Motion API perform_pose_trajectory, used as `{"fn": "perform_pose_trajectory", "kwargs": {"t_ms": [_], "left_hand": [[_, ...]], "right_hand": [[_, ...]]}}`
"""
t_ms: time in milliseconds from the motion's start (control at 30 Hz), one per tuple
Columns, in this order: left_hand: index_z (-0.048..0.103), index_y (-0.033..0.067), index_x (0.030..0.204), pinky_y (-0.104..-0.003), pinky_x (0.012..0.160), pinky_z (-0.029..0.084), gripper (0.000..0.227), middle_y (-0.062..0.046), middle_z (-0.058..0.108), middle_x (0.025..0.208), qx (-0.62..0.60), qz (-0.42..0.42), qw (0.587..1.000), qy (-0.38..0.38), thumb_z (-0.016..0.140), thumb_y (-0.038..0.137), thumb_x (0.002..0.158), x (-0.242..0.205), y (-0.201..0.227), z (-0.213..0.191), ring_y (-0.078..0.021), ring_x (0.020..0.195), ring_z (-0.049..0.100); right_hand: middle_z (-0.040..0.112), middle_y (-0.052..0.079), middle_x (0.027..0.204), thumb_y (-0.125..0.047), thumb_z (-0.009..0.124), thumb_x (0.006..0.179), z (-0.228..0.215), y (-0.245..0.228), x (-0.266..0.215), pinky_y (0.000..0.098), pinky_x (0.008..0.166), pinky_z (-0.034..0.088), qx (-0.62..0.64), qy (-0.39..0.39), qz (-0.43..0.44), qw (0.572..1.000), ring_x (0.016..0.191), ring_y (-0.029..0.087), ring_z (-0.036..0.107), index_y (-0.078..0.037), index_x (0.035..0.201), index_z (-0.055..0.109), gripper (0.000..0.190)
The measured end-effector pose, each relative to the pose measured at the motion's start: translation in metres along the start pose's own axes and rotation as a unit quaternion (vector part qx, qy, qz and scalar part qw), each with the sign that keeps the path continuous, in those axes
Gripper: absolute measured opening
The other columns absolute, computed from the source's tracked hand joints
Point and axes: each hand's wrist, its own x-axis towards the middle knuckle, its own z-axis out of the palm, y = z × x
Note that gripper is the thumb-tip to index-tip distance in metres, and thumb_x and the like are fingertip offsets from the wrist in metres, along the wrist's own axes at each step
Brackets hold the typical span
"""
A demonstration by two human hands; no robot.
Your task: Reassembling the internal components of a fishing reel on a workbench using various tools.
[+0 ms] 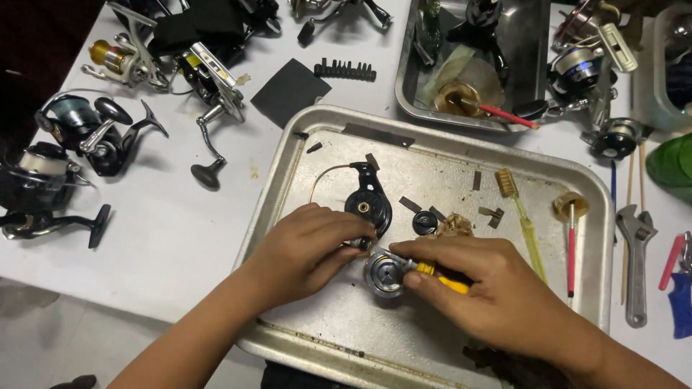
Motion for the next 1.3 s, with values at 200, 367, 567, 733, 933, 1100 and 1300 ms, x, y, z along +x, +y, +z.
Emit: {"fn": "perform_pose_trajectory", "kwargs": {"t_ms": [200, 367, 567, 733, 933, 1100, 1300], "left_hand": [[0.066, 0.0054, 0.117, -0.037, 0.081, 0.051, 0.020, -0.010, 0.074, 0.117, 0.003, 0.012, 1.000, -0.006, 0.061, 0.018, 0.103, 0.001, 0.002, 0.000, -0.0263, 0.100, 0.074], [0.066, 0.0037, 0.116, -0.037, 0.078, 0.051, 0.020, -0.011, 0.074, 0.117, 0.005, 0.024, 1.000, -0.013, 0.061, 0.018, 0.103, 0.003, 0.002, 0.000, -0.0258, 0.096, 0.074], [0.067, 0.0023, 0.117, -0.038, 0.079, 0.051, 0.021, -0.014, 0.074, 0.120, 0.018, 0.040, 0.999, -0.016, 0.062, 0.016, 0.103, 0.002, 0.001, 0.000, -0.0270, 0.101, 0.074], [0.066, -0.0009, 0.118, -0.037, 0.072, 0.046, 0.021, -0.014, 0.074, 0.117, 0.069, 0.072, 0.995, -0.015, 0.064, 0.013, 0.104, 0.005, 0.006, -0.002, -0.0254, 0.083, 0.069], [0.066, -0.0033, 0.115, -0.036, 0.069, 0.043, 0.017, -0.017, 0.075, 0.114, 0.118, 0.093, 0.988, -0.026, 0.067, 0.008, 0.103, 0.008, 0.011, -0.002, -0.0254, 0.086, 0.070], [0.064, -0.0027, 0.110, -0.035, 0.065, 0.041, 0.009, -0.014, 0.072, 0.111, 0.154, 0.107, 0.981, -0.044, 0.059, -0.003, 0.103, 0.009, 0.016, -0.003, -0.0217, 0.072, 0.058], [0.062, -0.0019, 0.110, -0.034, 0.067, 0.038, 0.011, -0.011, 0.070, 0.110, 0.157, 0.107, 0.981, -0.044, 0.052, -0.001, 0.106, 0.014, 0.019, -0.006, -0.0213, 0.070, 0.054]], "right_hand": [[0.083, 0.006, 0.107, -0.025, 0.068, 0.092, 0.003, 0.001, 0.000, 0.0312, 0.086, 0.060, 0.004, 0.005, -0.028, 1.000, 0.097, 0.020, 0.081, -0.008, 0.115, 0.075, 0.030], [0.083, 0.006, 0.105, -0.025, 0.065, 0.093, 0.003, 0.004, -0.001, 0.0314, 0.084, 0.060, 0.002, -0.006, -0.033, 0.999, 0.096, 0.021, 0.081, -0.007, 0.115, 0.075, 0.030], [0.082, 0.007, 0.104, -0.025, 0.069, 0.091, 0.004, 0.003, -0.002, 0.0317, 0.084, 0.061, -0.024, 0.007, -0.047, 0.999, 0.094, 0.021, 0.081, -0.007, 0.114, 0.076, 0.029], [0.083, 0.007, 0.099, -0.021, 0.072, 0.089, 0.005, 0.001, -0.002, 0.0300, 0.080, 0.062, -0.019, 0.012, -0.034, 0.999, 0.087, 0.019, 0.082, -0.007, 0.112, 0.077, 0.028], [0.083, 0.006, 0.099, -0.022, 0.070, 0.090, 0.009, 0.000, -0.006, 0.0300, 0.078, 0.063, -0.046, 0.026, -0.039, 0.998, 0.085, 0.019, 0.081, -0.009, 0.110, 0.077, 0.026], [0.082, 0.007, 0.094, -0.021, 0.074, 0.087, 0.015, 0.009, -0.009, 0.0282, 0.073, 0.063, -0.038, 0.039, -0.049, 0.997, 0.080, 0.018, 0.081, -0.008, 0.108, 0.079, 0.025], [0.077, 0.010, 0.088, -0.016, 0.075, 0.087, 0.017, 0.013, -0.010, 0.0266, 0.063, 0.061, -0.084, 0.068, -0.111, 0.988, 0.070, 0.018, 0.076, -0.005, 0.107, 0.077, 0.023]]}}
